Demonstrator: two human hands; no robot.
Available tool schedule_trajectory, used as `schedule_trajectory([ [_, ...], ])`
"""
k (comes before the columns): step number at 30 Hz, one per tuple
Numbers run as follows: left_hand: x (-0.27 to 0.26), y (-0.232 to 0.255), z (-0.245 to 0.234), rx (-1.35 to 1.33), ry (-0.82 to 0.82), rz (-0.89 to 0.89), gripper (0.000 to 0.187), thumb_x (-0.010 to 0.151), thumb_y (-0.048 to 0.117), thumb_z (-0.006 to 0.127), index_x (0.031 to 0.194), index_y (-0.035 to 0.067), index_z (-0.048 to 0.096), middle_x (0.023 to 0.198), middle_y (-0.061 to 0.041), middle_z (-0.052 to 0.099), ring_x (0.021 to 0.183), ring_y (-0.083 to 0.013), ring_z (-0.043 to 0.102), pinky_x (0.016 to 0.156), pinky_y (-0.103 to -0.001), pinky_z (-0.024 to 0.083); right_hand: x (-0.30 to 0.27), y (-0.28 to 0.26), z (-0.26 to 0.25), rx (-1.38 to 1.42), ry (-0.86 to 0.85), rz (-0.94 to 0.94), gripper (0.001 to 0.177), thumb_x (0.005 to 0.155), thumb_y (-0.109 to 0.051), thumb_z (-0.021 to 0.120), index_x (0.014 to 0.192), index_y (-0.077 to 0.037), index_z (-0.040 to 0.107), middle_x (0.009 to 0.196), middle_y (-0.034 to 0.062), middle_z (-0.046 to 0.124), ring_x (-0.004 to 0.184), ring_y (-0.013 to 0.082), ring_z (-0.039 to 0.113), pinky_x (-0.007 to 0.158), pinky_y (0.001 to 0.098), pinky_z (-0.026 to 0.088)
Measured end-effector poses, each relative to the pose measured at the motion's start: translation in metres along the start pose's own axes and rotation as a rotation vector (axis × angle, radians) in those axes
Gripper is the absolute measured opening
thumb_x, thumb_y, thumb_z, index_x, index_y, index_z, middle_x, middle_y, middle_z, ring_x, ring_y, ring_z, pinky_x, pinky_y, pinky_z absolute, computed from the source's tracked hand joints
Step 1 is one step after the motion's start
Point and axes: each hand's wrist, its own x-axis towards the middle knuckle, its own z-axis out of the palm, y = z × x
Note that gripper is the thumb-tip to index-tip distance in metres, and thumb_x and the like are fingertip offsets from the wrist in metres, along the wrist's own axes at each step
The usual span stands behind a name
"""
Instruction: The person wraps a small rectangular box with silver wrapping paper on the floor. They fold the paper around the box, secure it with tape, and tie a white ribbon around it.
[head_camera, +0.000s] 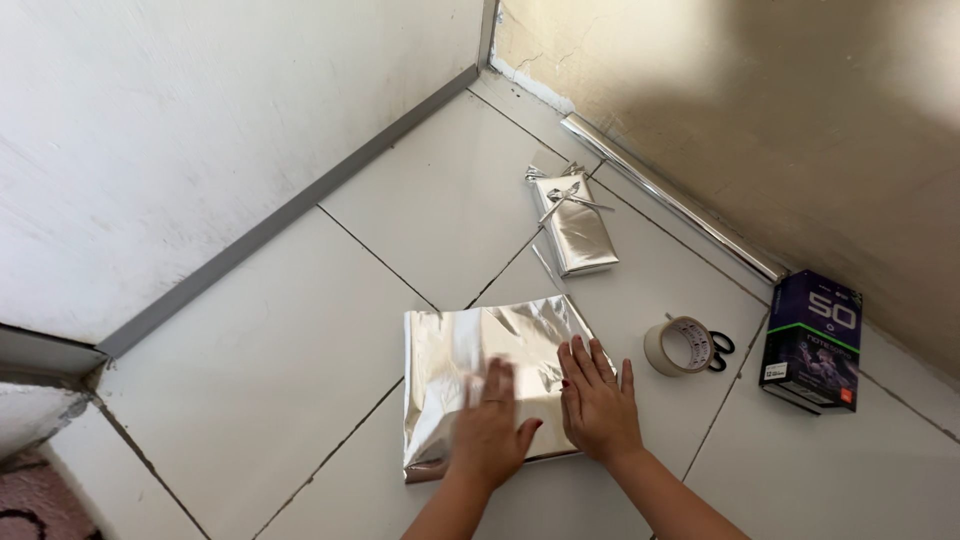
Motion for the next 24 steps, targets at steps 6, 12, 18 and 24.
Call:
schedule_trajectory([
  [6, 0.014, 0.003, -0.004, -0.291, -0.320, 0.150, 0.068, 0.108, 0.044, 0.036, 0.160, 0.000, 0.030, 0.167, -0.015, 0.030, 0.155, -0.0281, 0.023, 0.126, -0.045, 0.017, 0.001, 0.002, 0.002, -0.023, -0.010, -0.030, 0.056, 0.100, -0.031, 0.034, 0.156, -0.021, 0.038, 0.163, 0.0013, 0.035, 0.153, 0.0252, 0.024, 0.119, 0.0624, 0.011],
  [12, 0.002, -0.062, -0.053, -0.384, -0.320, 0.026, 0.053, 0.102, 0.045, 0.050, 0.143, 0.011, 0.055, 0.155, -0.009, 0.048, 0.146, -0.0247, 0.041, 0.118, -0.043, 0.032, -0.002, 0.006, 0.009, -0.021, -0.048, 0.008, 0.057, 0.099, -0.031, 0.035, 0.155, -0.023, 0.039, 0.162, -0.0012, 0.036, 0.152, 0.0234, 0.025, 0.119, 0.0621, 0.009],
  [18, -0.006, -0.082, -0.081, -0.416, -0.297, -0.076, 0.049, 0.096, 0.045, 0.059, 0.138, 0.020, 0.062, 0.153, 0.000, 0.052, 0.143, -0.0202, 0.044, 0.115, -0.040, 0.036, -0.001, 0.007, 0.009, -0.017, -0.055, 0.023, 0.056, 0.099, -0.032, 0.036, 0.155, -0.025, 0.041, 0.161, -0.0031, 0.039, 0.152, 0.0223, 0.027, 0.120, 0.0618, 0.010],
  [24, -0.011, -0.098, -0.087, -0.331, -0.280, -0.031, 0.050, 0.096, 0.047, 0.058, 0.138, 0.019, 0.062, 0.152, 0.000, 0.052, 0.142, -0.0209, 0.045, 0.113, -0.039, 0.037, 0.000, 0.006, 0.007, -0.011, -0.055, 0.025, 0.056, 0.099, -0.031, 0.037, 0.154, -0.024, 0.042, 0.160, -0.0031, 0.041, 0.151, 0.0226, 0.029, 0.120, 0.0628, 0.010],
])
